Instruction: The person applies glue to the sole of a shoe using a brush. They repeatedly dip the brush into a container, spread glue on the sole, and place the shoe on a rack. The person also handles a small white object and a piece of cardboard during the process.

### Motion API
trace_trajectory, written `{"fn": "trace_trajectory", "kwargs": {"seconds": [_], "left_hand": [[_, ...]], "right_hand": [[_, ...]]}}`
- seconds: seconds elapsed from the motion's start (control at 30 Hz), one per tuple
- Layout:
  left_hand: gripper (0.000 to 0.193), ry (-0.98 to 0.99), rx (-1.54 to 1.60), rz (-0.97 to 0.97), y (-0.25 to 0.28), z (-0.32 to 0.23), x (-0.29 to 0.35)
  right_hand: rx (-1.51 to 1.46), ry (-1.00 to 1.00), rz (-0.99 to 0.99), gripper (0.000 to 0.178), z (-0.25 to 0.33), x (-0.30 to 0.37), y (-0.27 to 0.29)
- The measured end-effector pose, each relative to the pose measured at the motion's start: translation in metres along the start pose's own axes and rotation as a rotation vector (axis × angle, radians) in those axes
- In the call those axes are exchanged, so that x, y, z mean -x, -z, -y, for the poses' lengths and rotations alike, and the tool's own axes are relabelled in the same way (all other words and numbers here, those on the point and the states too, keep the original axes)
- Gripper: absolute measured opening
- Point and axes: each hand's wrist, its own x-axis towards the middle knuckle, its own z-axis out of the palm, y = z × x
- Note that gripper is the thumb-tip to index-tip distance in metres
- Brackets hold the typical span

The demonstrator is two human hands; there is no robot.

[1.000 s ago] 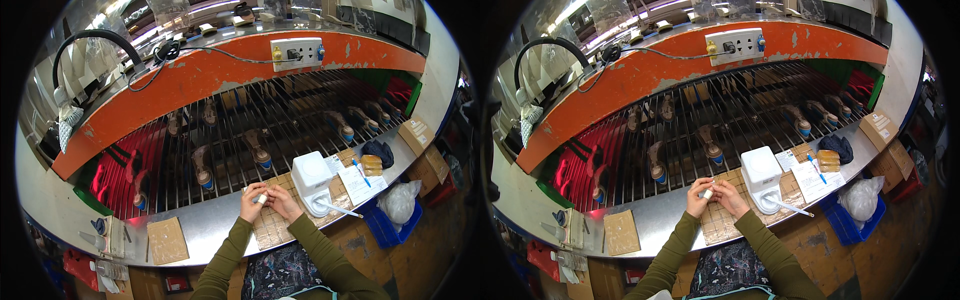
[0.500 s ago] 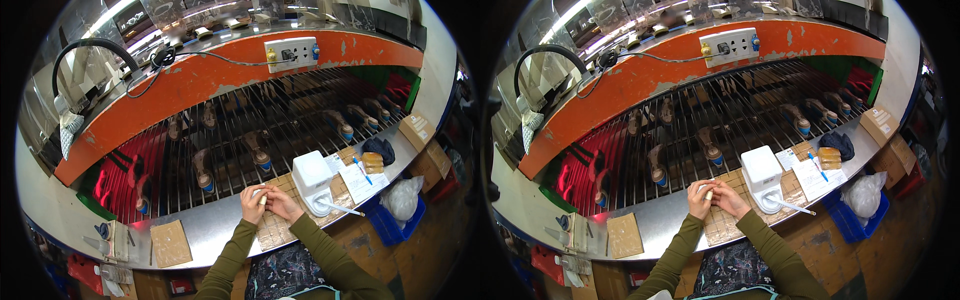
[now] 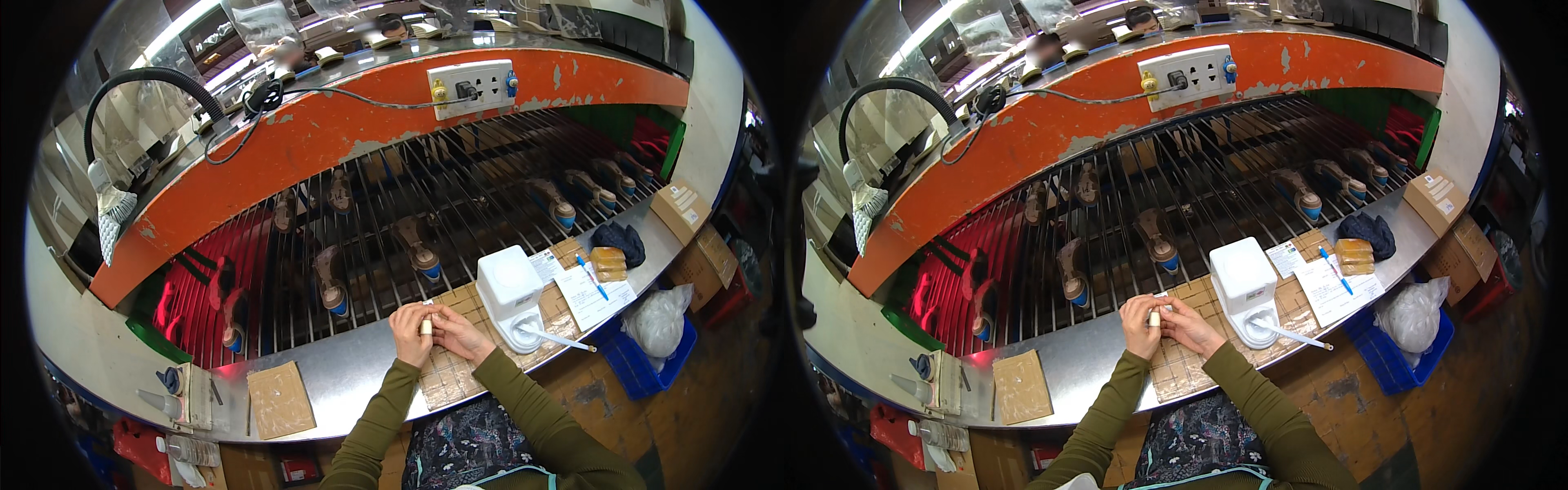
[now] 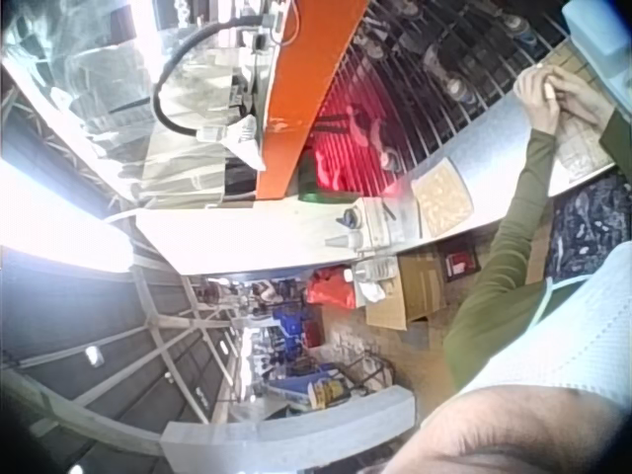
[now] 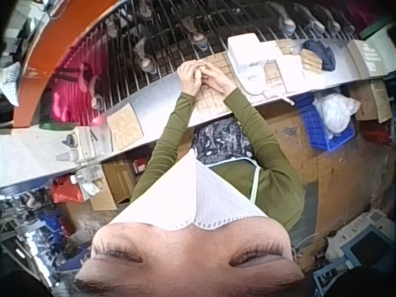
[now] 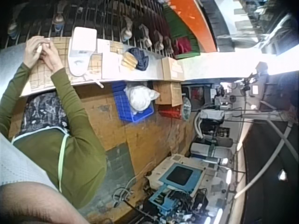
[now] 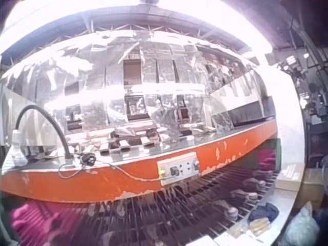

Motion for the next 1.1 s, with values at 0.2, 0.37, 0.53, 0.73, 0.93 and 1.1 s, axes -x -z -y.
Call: {"fn": "trace_trajectory", "kwargs": {"seconds": [0.2, 0.37, 0.53, 0.73, 0.93, 1.1], "left_hand": [[0.018, 0.01, 0.014, 0.021, 0.005, -0.001, -0.004], [0.021, -0.026, 0.043, 0.058, 0.008, -0.005, -0.006], [0.015, -0.044, 0.033, 0.069, 0.005, 0.001, -0.004], [0.014, -0.018, 0.031, 0.082, 0.003, 0.001, -0.002], [0.013, -0.006, 0.029, 0.082, 0.004, 0.001, -0.002], [0.01, 0.029, -0.001, 0.033, 0.005, 0.0, -0.004]], "right_hand": [[0.0, -0.002, 0.0, 0.032, 0.001, 0.001, 0.002], [-0.03, 0.009, -0.007, 0.034, 0.004, 0.002, 0.0], [-0.045, 0.016, -0.011, 0.036, 0.006, 0.002, -0.001], [-0.019, 0.005, -0.064, 0.037, 0.006, 0.002, -0.001], [0.034, 0.013, -0.076, 0.036, 0.007, 0.004, -0.008], [0.03, 0.014, -0.04, 0.036, 0.006, 0.004, -0.004]]}}
